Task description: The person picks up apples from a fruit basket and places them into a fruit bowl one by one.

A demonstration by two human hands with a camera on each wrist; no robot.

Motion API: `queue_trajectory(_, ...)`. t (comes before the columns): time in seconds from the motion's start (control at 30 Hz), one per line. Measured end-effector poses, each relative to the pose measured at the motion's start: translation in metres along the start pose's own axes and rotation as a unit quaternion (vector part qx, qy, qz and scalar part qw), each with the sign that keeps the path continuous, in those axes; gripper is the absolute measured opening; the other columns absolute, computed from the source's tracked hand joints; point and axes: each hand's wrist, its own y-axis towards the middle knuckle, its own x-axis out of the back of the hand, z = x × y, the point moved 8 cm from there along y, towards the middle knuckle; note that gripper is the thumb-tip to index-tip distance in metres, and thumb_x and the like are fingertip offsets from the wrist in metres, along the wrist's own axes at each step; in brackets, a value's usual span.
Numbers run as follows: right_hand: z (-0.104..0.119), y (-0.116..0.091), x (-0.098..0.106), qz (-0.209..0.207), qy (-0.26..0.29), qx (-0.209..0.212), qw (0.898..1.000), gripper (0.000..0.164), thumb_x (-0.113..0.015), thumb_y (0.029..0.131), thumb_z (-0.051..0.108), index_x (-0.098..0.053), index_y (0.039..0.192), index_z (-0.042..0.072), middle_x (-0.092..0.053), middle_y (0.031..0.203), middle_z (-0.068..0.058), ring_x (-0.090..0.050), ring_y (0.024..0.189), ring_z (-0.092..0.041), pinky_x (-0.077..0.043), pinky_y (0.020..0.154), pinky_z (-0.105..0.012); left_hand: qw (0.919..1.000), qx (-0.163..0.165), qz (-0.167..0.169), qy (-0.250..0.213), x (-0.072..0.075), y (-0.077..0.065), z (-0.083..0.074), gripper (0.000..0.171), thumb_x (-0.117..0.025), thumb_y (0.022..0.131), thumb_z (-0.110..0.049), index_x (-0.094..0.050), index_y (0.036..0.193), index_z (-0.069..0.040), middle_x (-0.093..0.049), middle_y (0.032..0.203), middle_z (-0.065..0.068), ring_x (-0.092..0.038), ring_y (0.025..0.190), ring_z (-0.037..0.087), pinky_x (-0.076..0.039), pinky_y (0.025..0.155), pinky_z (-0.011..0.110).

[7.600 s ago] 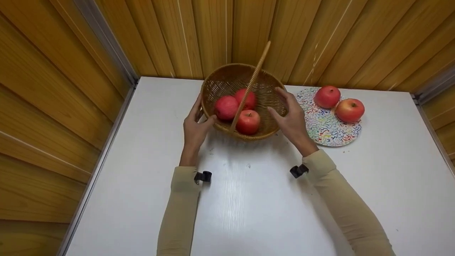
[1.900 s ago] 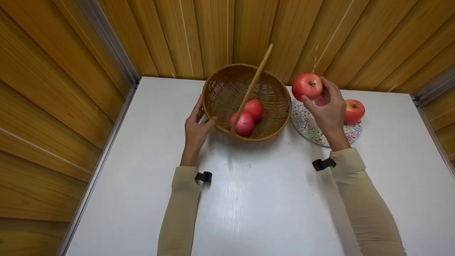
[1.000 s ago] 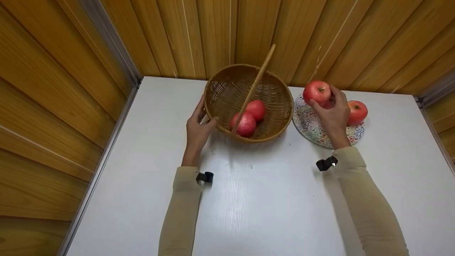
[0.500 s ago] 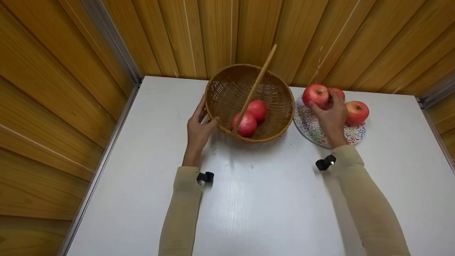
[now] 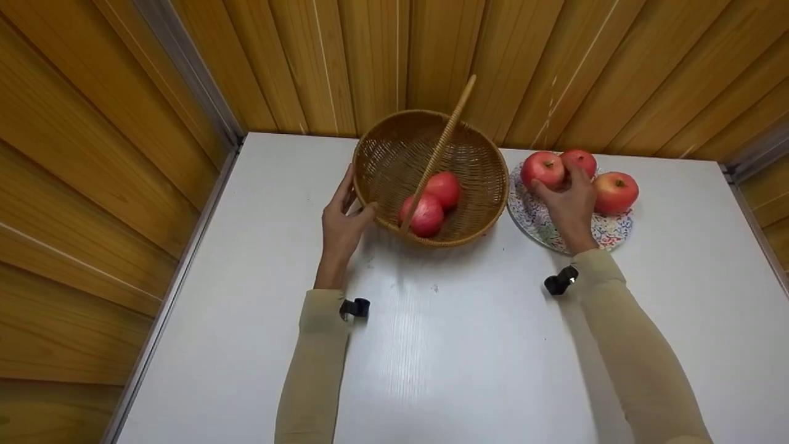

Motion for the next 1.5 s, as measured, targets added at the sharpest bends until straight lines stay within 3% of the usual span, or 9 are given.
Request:
queue_trajectory(0.37, -0.004, -0.005, -0.009, 0.005, -0.009, -0.011, 1.000, 0.074, -0.083, 0.095, 0.029, -0.051, 0.157, 0.008, -0.053, 0.154, -0.013, -0.049, 0.142, -0.028, -0.035, 0.122, -0.036, 1.0000, 0.003, 0.001, 0.005, 0.007, -0.003, 0.000, 0.081, -0.073, 0.093, -0.005, -0.043, 0.164, -0.030, -0.043, 0.164, -0.006, -0.048, 0.145, 0.022, -0.057, 0.099, 0.038)
queue_trajectory(0.63, -0.003, -0.005, -0.016, 0.020, -0.017, -0.006, 1.000, 0.072, -0.081, 0.096, 0.028, -0.049, 0.157, 0.007, -0.051, 0.156, -0.014, -0.047, 0.144, -0.029, -0.035, 0.123, -0.041, 1.0000, -0.006, 0.005, 0.003, 0.011, -0.003, -0.001, 0.079, -0.073, 0.094, -0.005, -0.044, 0.164, -0.027, -0.043, 0.165, -0.004, -0.046, 0.147, 0.025, -0.055, 0.103, 0.045)
queue_trajectory(0.97, -0.007, -0.005, -0.017, 0.022, -0.020, -0.007, 1.000, 0.072, -0.081, 0.096, 0.027, -0.049, 0.157, 0.005, -0.050, 0.156, -0.015, -0.046, 0.143, -0.030, -0.036, 0.122, -0.041, 0.9999, 0.007, 0.006, 0.010, 0.010, -0.002, 0.000, 0.081, -0.075, 0.093, -0.005, -0.044, 0.164, -0.031, -0.043, 0.164, -0.007, -0.047, 0.146, 0.023, -0.057, 0.101, 0.042)
queue_trajectory(1.5, -0.011, -0.008, -0.018, 0.022, -0.016, -0.023, 0.999, 0.076, -0.083, 0.095, 0.025, -0.047, 0.159, 0.006, -0.050, 0.158, -0.015, -0.047, 0.146, -0.029, -0.036, 0.122, -0.038, 1.0000, 0.002, 0.006, 0.005, 0.009, -0.003, -0.001, 0.080, -0.074, 0.094, -0.006, -0.043, 0.164, -0.030, -0.043, 0.164, -0.006, -0.048, 0.144, 0.022, -0.057, 0.100, 0.041)
